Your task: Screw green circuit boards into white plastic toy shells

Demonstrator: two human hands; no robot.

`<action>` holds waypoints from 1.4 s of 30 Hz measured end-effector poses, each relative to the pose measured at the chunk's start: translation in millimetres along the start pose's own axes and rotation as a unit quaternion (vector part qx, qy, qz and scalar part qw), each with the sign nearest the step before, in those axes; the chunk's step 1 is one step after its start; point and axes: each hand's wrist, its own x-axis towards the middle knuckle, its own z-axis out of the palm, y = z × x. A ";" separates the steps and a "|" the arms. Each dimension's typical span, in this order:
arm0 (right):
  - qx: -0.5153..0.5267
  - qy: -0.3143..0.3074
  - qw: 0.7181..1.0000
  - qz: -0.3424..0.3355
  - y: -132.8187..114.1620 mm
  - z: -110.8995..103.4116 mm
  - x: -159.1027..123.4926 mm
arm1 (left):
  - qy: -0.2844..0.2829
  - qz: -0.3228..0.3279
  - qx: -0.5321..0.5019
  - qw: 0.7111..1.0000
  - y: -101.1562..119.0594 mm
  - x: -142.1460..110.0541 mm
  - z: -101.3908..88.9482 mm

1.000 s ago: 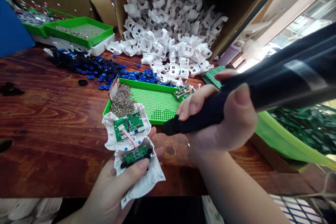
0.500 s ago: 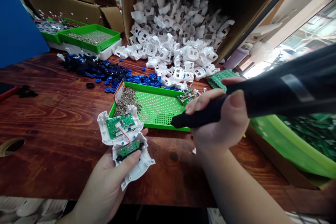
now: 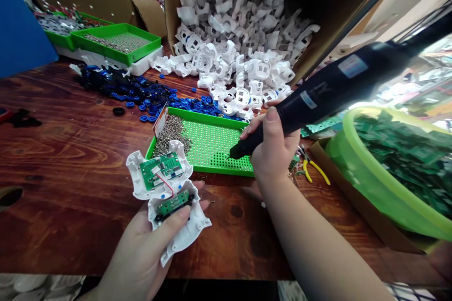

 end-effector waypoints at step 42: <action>-0.002 0.030 0.998 -0.047 -14.6 2.0 4.3 | -0.029 0.005 -0.044 0.999 -6.9 2.4 -7.9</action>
